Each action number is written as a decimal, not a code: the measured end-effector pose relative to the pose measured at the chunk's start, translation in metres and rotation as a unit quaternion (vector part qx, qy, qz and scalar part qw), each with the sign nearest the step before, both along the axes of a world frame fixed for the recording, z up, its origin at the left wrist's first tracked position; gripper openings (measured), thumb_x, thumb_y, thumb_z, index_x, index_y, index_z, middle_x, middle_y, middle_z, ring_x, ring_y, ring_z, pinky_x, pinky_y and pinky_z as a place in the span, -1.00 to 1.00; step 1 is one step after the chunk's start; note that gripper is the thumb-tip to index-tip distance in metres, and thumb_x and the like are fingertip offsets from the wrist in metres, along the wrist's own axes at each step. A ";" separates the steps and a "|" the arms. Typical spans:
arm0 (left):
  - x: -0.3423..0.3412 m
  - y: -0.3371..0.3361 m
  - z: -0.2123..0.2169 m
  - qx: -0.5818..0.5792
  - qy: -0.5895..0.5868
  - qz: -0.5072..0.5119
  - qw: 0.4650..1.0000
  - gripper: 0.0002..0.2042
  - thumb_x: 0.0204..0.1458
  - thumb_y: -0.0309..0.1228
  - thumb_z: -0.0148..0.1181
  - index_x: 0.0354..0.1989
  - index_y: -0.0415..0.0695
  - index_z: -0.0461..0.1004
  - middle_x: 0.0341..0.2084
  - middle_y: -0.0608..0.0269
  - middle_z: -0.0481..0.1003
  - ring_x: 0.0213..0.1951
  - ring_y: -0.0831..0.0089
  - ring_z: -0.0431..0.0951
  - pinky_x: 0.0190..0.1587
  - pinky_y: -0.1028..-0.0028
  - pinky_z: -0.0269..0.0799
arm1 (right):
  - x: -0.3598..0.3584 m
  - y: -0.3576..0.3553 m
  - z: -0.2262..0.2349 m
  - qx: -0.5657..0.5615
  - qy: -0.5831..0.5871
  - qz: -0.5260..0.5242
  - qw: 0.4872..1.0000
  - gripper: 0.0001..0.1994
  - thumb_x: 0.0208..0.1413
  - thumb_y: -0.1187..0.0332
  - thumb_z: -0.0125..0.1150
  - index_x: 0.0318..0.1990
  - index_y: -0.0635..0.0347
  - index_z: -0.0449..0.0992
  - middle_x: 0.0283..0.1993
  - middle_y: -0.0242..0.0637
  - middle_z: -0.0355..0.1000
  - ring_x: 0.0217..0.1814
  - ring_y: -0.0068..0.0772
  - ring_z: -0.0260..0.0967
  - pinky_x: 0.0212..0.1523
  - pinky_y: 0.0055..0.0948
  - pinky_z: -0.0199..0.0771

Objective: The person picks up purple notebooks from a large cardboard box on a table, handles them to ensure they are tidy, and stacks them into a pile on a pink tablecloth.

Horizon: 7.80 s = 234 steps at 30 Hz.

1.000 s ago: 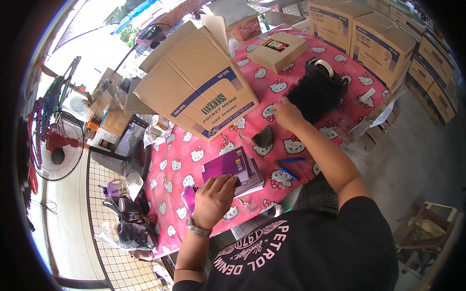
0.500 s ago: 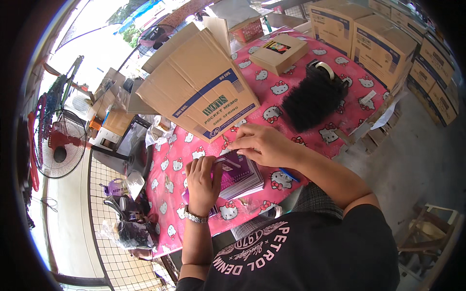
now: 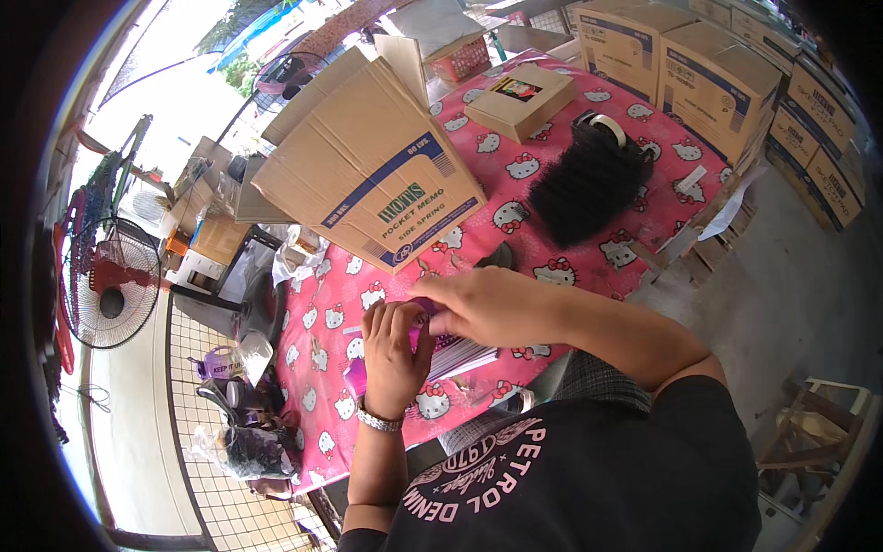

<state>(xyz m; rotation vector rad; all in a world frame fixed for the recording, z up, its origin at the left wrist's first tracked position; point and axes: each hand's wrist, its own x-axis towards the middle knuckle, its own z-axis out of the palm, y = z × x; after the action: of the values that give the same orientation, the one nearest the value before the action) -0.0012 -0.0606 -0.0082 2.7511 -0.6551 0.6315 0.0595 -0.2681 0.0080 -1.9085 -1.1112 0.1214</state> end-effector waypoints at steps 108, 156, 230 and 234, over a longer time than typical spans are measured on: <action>-0.015 0.040 -0.042 -0.288 -0.157 0.187 0.926 -0.79 -0.04 -0.61 0.32 -0.19 -0.20 0.58 -0.37 0.13 0.62 -0.41 0.31 0.68 -0.40 0.45 0.56 | -0.032 0.062 -0.032 0.089 0.003 -0.036 0.995 -0.57 0.05 0.27 0.32 0.07 0.26 0.49 -0.09 -0.20 0.44 -0.09 -0.22 0.40 -0.11 -0.26 0.41; -0.016 0.029 0.017 0.026 0.052 0.032 0.998 -0.78 0.00 -0.57 0.14 -0.16 -0.10 0.49 -0.34 0.21 0.53 -0.35 0.23 0.56 -0.32 0.30 0.48 | 0.097 0.000 -0.085 0.103 0.018 -0.162 0.981 -0.74 0.17 0.48 0.16 0.00 0.14 0.61 -0.11 -0.08 0.49 -0.12 -0.04 0.49 -0.05 -0.31 0.51; -0.006 0.035 -0.021 -0.156 -0.019 0.154 0.975 -0.73 -0.13 -0.54 0.33 -0.21 -0.23 0.47 -0.29 0.08 0.46 -0.18 0.11 0.44 -0.08 0.20 0.37 | 0.102 0.011 -0.013 0.063 0.260 0.227 0.936 -0.80 0.06 0.53 0.30 -0.14 0.28 0.51 -0.20 -0.36 0.47 -0.12 -0.59 0.42 -0.09 -0.54 0.41; -0.010 0.051 -0.030 -0.221 0.005 0.149 0.964 -0.78 -0.02 -0.56 0.29 -0.19 -0.27 0.45 -0.29 0.07 0.45 -0.35 0.25 0.54 -0.28 0.30 0.46 | 0.102 0.025 -0.019 0.186 0.361 0.257 0.877 -0.78 0.07 0.47 0.35 -0.12 0.25 0.54 -0.22 -0.42 0.46 -0.17 -0.62 0.40 -0.10 -0.55 0.39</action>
<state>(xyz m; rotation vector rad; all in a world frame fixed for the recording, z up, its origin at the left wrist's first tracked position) -0.0111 -0.0095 -0.0383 2.4388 -0.0728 0.7226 0.1619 -0.2435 -0.0107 -1.0291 -0.9840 0.7905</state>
